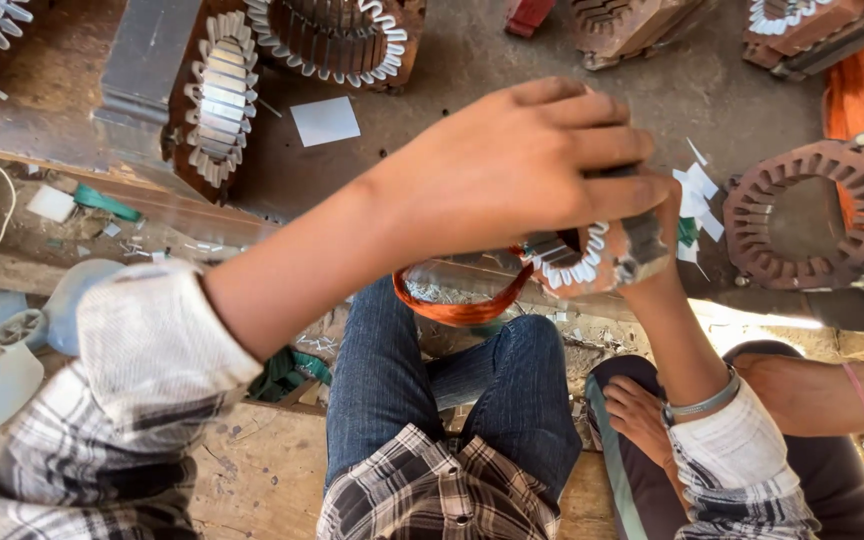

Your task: The person sits on the floor holding a motor stator core and winds orange enameled copper wire around its slots, threading and pressing the wire turns by hand while inserting white insulation paper pieces into the slots. The person continues winding the wire around the core throughout the clip.

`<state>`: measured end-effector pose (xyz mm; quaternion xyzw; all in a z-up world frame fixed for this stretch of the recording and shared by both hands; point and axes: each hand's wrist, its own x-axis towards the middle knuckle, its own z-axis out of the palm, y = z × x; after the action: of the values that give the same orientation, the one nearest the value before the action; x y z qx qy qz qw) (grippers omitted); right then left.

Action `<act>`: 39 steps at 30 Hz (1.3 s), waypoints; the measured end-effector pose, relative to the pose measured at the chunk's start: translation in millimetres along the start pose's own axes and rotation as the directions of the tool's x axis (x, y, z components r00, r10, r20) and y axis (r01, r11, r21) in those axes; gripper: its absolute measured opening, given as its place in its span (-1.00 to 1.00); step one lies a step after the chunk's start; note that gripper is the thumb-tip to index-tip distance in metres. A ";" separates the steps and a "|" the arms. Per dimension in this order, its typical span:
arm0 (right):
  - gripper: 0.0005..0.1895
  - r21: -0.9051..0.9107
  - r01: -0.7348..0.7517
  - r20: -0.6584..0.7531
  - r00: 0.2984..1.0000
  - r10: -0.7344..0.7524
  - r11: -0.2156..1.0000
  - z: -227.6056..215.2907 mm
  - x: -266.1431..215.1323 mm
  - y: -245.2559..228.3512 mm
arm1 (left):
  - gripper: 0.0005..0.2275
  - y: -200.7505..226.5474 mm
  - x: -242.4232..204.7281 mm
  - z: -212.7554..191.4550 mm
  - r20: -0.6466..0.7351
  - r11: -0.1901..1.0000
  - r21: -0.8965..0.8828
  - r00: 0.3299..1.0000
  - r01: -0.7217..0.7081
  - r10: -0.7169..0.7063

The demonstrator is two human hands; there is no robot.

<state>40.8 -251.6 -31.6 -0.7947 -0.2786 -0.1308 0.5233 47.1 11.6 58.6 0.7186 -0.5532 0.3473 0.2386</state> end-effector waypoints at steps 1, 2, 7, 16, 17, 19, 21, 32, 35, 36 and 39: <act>-0.82 -0.004 0.006 -0.004 1.000 -0.006 1.000 -7.9 -6.5 6.7 | -0.55 -0.8 0.2 -0.3 -0.003 1.000 0.003 1.000 -0.007 0.007; -0.81 -0.160 -0.086 -0.020 0.996 0.084 0.983 -16.4 -13.0 13.4 | -0.54 -1.5 0.9 -0.4 0.023 0.998 0.037 0.998 -0.052 0.052; -0.63 -0.117 -0.051 -0.162 0.986 0.032 0.992 -3.3 -4.0 -102.1 | -0.65 5.5 -3.3 -11.1 0.011 0.984 0.120 0.991 -0.135 0.134; -0.54 0.176 -0.039 -0.315 0.944 0.094 0.984 28.0 -1.4 -77.2 | -0.51 26.6 -4.7 -14.3 -0.097 0.971 -0.008 0.966 0.240 -0.240; -0.55 0.172 -0.016 -0.325 0.943 0.072 0.985 31.2 5.8 -82.0 | -0.54 23.9 -8.1 -10.4 -0.069 0.957 -0.119 0.959 0.265 -0.274; -0.52 0.168 0.011 -0.339 0.940 0.047 0.986 31.0 18.2 -80.7 | -0.54 33.4 -8.0 -4.6 -0.036 0.932 -0.225 0.953 0.285 -0.300; -0.48 0.189 -0.102 -0.226 0.963 0.145 0.977 20.8 31.7 -67.9 | -0.65 54.0 2.5 0.7 0.349 0.376 -0.566 0.627 0.733 -0.697; -0.89 -0.323 -0.129 -0.370 0.929 0.000 0.937 48.0 -63.6 -113.4 | -0.69 39.2 -42.1 1.7 0.324 0.109 -0.701 0.451 0.705 -0.831; -0.85 -0.448 -0.138 -0.382 0.923 -0.050 0.883 72.3 -70.8 -105.3 | -0.79 7.7 -35.1 1.7 0.453 0.164 -0.465 0.393 0.870 -0.800; -0.85 -0.499 -0.163 -0.408 0.911 -0.065 0.851 76.9 -68.4 -106.5 | -0.80 0.1 -26.0 -0.4 0.581 0.175 -0.338 0.351 0.925 -0.734; -0.86 -0.460 -0.058 -0.420 0.894 -0.159 0.886 77.2 -68.5 -91.6 | -0.75 -11.1 -23.3 8.9 0.768 0.018 -0.252 0.211 0.968 -0.605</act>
<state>-74.3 -175.5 -28.6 -0.8365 -0.1334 -0.3856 0.3658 56.4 22.8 35.4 0.7955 -0.1447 -0.2876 0.5133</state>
